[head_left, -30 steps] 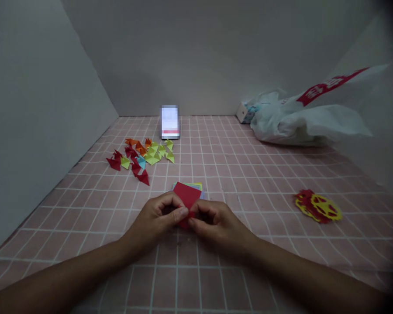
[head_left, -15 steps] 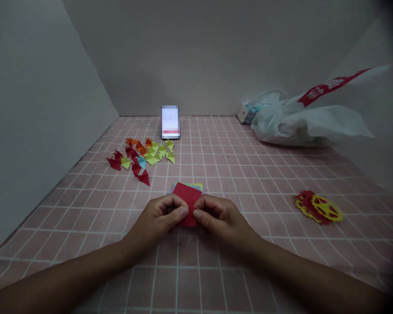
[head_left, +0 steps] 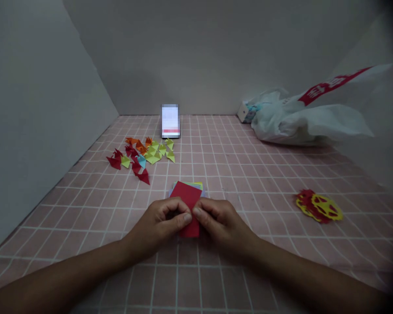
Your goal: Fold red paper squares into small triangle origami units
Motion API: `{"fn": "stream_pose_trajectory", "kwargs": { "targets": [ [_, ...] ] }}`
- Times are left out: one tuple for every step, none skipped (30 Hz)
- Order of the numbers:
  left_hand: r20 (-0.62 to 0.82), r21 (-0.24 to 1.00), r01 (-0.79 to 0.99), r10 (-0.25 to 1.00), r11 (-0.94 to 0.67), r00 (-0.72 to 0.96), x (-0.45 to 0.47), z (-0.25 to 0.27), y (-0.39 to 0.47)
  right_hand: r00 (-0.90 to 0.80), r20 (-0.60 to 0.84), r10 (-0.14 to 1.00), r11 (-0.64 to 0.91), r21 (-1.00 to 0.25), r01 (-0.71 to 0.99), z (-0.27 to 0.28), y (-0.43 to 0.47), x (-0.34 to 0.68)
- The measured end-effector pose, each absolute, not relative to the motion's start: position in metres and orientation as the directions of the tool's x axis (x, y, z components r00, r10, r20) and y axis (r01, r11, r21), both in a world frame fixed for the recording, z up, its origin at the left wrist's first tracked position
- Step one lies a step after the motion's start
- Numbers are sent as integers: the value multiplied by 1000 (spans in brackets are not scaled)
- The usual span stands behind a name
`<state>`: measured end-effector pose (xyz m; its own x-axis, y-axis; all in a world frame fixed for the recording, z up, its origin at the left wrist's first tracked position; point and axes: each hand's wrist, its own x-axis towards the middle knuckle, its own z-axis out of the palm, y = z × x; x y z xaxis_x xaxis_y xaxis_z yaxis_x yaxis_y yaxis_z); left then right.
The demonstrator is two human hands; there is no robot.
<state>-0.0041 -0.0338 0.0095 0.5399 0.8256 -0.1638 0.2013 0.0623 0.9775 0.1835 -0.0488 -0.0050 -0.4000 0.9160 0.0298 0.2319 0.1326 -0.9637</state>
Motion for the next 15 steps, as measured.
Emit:
{"fn": "stream_pose_trajectory", "kwargs": {
  "targets": [
    [-176,977,197,829,82,531,-4,10,-34,-397,-11,918,75,-977,201,-6,-49,184],
    [-191,976,194,833,103,519,-3,10,-34,-402,-45,914,23,-986,164,-7,-48,184],
    [-203,974,189,839,122,505,-3,11,-34,-409,-70,910,-16,-991,134,-8,-48,184],
    [-209,974,182,850,136,484,-3,12,-34,-419,-86,904,-47,-994,103,-8,-48,185],
    [-211,974,178,859,142,466,-2,13,-34,-432,-95,897,-68,-995,77,-9,-47,184],
    [-206,974,176,869,140,450,-2,13,-34,-444,-101,890,-84,-995,58,-8,-47,184],
    [-197,976,174,879,133,435,-2,13,-33,-454,-106,884,-95,-994,47,-8,-47,184],
    [-185,978,171,886,122,425,-2,13,-33,-460,-111,881,-101,-994,46,-7,-47,183],
    [-172,980,166,891,110,421,-2,13,-33,-459,-113,881,-98,-994,57,-5,-48,183],
    [-161,982,161,893,101,421,-2,12,-32,-450,-111,886,-84,-993,79,-4,-48,182],
    [-155,982,161,891,94,426,-2,11,-32,-440,-100,893,-58,-992,108,-3,-48,181],
    [-151,983,164,888,87,435,-2,10,-31,-433,-84,898,-25,-990,141,-3,-48,181],
    [-148,982,173,884,77,444,-2,10,-32,-430,-64,901,14,-985,175,-3,-48,181],
    [-143,980,188,881,63,450,-2,9,-32,-437,-44,898,53,-977,207,-3,-48,180],
    [-135,977,208,879,42,457,-2,9,-32,-449,-26,893,89,-969,232,-4,-48,180]
  ]
}}
